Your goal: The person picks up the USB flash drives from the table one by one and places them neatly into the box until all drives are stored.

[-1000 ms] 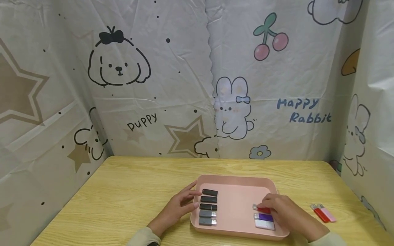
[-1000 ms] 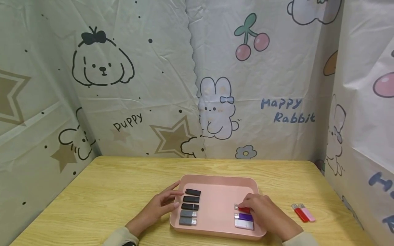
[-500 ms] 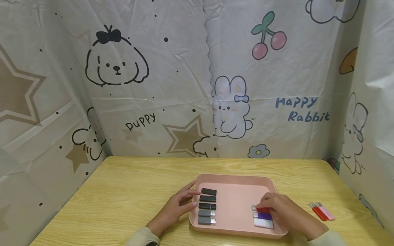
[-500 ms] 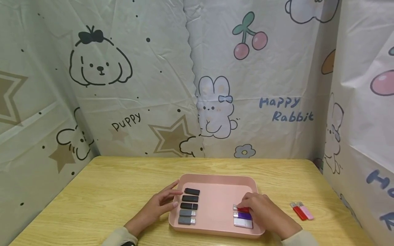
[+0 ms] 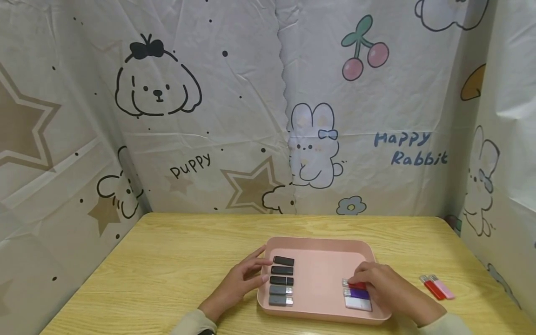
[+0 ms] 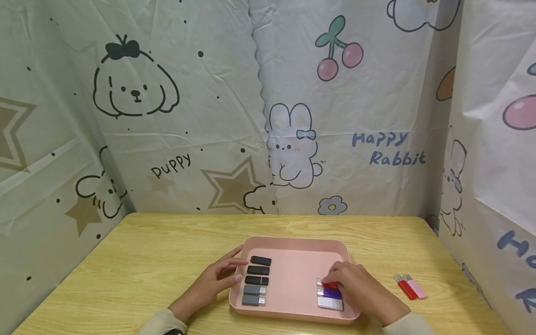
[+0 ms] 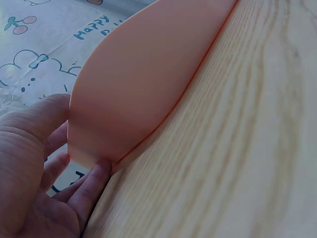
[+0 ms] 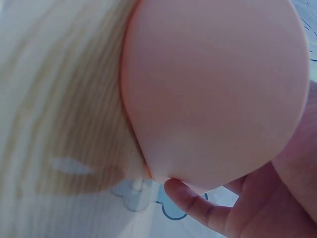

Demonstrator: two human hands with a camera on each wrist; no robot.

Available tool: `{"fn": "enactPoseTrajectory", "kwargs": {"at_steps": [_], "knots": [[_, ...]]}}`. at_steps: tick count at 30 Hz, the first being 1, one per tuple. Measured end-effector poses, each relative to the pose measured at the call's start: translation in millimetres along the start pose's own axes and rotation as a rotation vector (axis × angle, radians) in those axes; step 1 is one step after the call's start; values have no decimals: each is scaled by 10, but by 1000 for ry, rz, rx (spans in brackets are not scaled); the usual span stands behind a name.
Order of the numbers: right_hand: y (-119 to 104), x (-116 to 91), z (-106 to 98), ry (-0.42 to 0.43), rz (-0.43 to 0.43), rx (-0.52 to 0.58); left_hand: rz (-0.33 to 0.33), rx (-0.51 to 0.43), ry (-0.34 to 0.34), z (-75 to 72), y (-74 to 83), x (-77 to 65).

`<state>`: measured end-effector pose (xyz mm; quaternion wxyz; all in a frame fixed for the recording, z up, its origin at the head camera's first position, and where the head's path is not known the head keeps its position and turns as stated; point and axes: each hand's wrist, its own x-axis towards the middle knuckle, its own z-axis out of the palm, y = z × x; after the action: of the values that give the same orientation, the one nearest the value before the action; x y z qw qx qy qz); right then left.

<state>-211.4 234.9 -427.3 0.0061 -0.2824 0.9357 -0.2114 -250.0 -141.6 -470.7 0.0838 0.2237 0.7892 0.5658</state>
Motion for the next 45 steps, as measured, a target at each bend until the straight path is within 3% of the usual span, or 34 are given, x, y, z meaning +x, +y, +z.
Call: {"fn": "enactPoseTrajectory", "kwargs": {"at_steps": [10, 24, 39, 45], "knots": [[-12, -11, -13, -1, -7, -2, -9, -8, -2, 5, -6, 0], [-51, -60, -145, 20, 49, 31, -2, 3, 3, 9, 22, -7], [7, -250, -555, 176, 44, -112, -6, 9, 1, -1, -32, 9], [75, -329, -644, 145, 176, -116, -2, 4, -2, 3, -39, 7]]}}
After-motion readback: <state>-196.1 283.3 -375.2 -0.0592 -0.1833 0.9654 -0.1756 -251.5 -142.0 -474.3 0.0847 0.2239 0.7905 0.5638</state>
